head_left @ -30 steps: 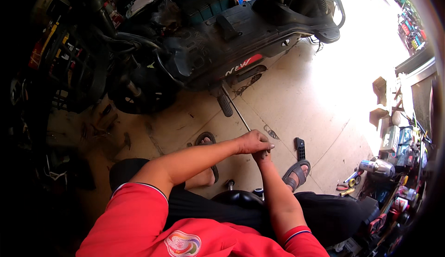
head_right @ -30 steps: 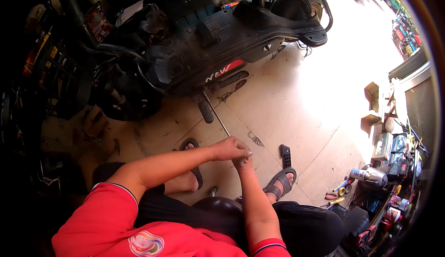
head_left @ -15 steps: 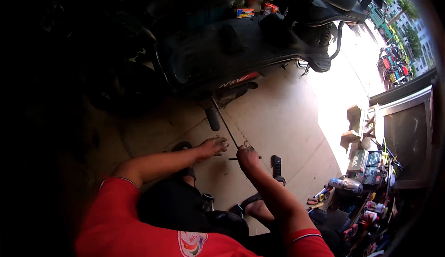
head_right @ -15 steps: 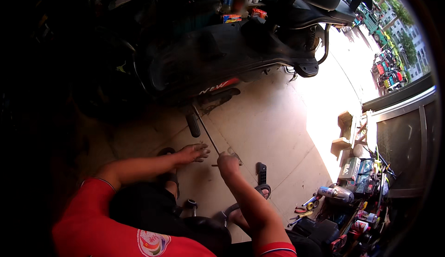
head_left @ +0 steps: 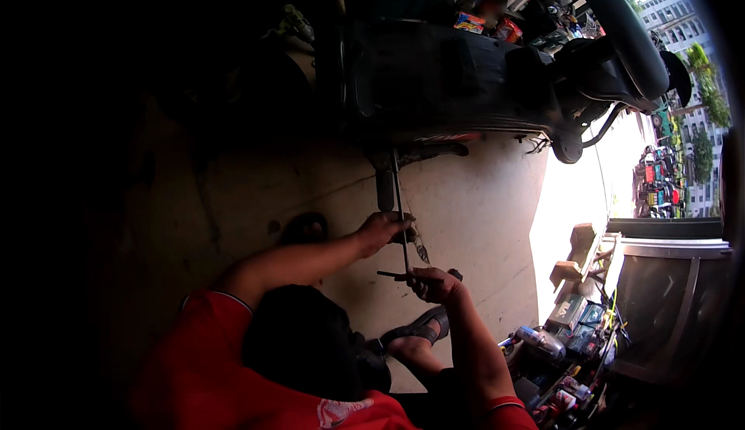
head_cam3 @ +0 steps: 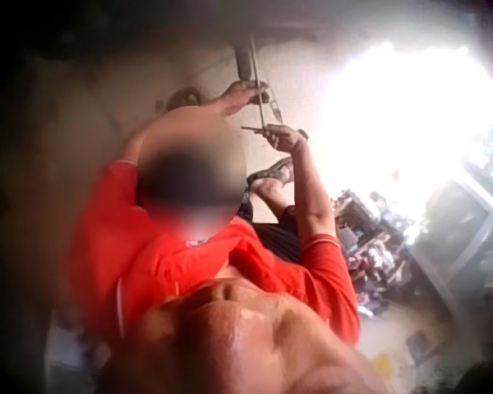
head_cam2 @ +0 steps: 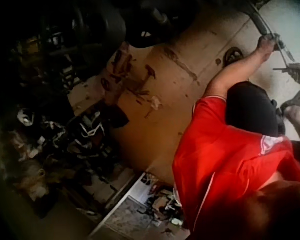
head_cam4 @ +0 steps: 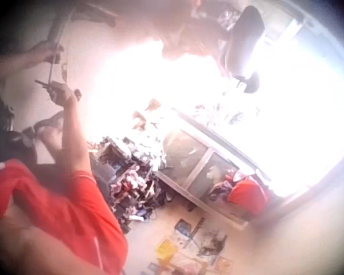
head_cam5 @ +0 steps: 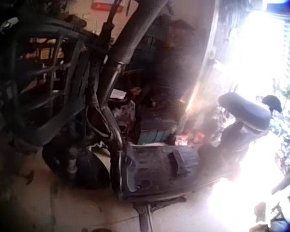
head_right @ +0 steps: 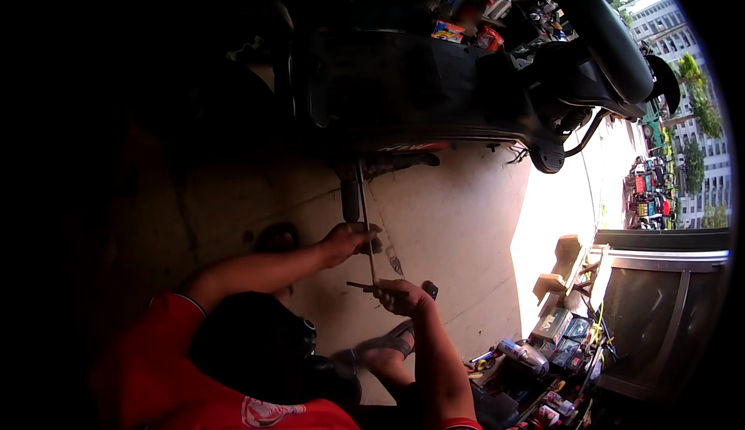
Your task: The person works on a scooter in a cluttered workshop, initially inspecting the footrest area. They retrieve a small black component from a shelf and examine it before returning to the scooter. Finally, they use a wrench to tighten a bolt on the scooter's footrest.
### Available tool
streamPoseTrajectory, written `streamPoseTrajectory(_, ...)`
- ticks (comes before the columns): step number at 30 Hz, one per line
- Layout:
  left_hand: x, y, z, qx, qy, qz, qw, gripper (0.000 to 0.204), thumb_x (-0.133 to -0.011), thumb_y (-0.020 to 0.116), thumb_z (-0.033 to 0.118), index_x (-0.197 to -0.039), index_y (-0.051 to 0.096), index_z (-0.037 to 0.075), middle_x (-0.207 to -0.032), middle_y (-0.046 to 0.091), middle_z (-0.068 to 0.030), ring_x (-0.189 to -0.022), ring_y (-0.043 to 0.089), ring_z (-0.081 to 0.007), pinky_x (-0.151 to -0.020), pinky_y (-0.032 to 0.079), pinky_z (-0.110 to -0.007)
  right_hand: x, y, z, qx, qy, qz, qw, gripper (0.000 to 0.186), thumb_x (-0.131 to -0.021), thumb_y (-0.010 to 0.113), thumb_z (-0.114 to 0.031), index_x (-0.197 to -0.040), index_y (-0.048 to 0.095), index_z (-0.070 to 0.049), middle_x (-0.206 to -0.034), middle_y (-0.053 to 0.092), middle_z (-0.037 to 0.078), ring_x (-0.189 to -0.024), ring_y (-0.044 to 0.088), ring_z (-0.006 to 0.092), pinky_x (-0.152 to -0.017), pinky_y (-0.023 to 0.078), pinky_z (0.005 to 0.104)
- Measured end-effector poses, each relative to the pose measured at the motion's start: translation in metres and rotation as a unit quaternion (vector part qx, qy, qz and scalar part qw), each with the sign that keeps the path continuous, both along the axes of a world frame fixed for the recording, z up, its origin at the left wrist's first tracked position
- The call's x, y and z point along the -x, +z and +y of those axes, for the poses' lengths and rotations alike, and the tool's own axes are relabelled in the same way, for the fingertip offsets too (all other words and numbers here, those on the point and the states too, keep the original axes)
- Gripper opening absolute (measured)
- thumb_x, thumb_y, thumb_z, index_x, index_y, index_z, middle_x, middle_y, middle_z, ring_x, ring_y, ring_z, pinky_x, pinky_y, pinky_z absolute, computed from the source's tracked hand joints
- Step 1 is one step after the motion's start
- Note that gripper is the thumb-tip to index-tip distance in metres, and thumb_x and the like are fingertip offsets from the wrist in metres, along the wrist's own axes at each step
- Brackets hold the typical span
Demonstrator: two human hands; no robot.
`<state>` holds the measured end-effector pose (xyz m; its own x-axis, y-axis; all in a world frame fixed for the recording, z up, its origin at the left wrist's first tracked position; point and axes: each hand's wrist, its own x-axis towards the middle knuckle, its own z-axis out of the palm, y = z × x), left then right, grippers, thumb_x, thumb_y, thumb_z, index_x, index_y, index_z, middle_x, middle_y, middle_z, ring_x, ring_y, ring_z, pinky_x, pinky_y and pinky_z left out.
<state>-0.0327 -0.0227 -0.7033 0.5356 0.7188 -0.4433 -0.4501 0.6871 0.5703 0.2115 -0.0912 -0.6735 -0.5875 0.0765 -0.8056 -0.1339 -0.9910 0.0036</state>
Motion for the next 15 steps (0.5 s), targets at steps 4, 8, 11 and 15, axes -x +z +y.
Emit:
streamPoseTrajectory(4, 0.002, -0.008, -0.003, 0.038, 0.031, -0.020, 0.999, 0.038, -0.103, 0.062, 0.019, -0.137, 0.058, 0.000, -0.115, 0.071, -0.0138, -0.109, 0.070, -0.0244, -0.101, 0.055, -0.038, 0.051, -0.017, -0.069, 0.166, -0.481, 0.088, 0.857, 0.077, -0.095, 0.076, -0.023, -0.147, 0.034, 0.015, -0.092, 0.074, 0.013, -0.080, 0.072, 0.0201, -0.076, 0.062, 0.0262)
streamPoseTrajectory(8, 0.010, -0.010, -0.007, 0.040, 0.033, -0.053, 0.997, 0.040, -0.103, 0.063, 0.018, -0.139, 0.057, 0.001, -0.117, 0.070, -0.0125, -0.111, 0.069, -0.0237, -0.103, 0.055, -0.038, 0.093, -0.023, -0.087, 0.132, -0.600, 0.154, 0.774, 0.102, -0.091, 0.079, -0.015, -0.155, 0.006, 0.014, -0.105, 0.074, 0.017, -0.095, 0.074, 0.0258, -0.089, 0.062, 0.0324)
streamPoseTrajectory(11, 0.011, -0.008, -0.007, 0.057, 0.024, -0.082, 0.995, 0.040, -0.104, 0.062, 0.018, -0.140, 0.057, 0.002, -0.119, 0.070, -0.0115, -0.113, 0.069, -0.0238, -0.105, 0.054, -0.039, 0.106, 0.002, -0.081, 0.121, -0.622, 0.193, 0.749, 0.093, -0.093, 0.076, -0.013, -0.157, 0.014, 0.010, -0.109, 0.073, 0.016, -0.099, 0.073, 0.0254, -0.094, 0.060, 0.0328)
streamPoseTrajectory(15, 0.004, -0.005, -0.009, 0.090, 0.029, -0.113, 0.989, 0.039, -0.104, 0.060, 0.016, -0.141, 0.056, 0.004, -0.122, 0.070, -0.0112, -0.116, 0.068, -0.0242, -0.106, 0.053, -0.040, 0.111, -0.011, -0.087, -0.140, -0.521, -0.061, 0.840, 0.066, -0.096, 0.069, -0.006, -0.153, 0.039, 0.001, -0.117, 0.072, 0.015, -0.108, 0.070, 0.0258, -0.099, 0.056, 0.0315)
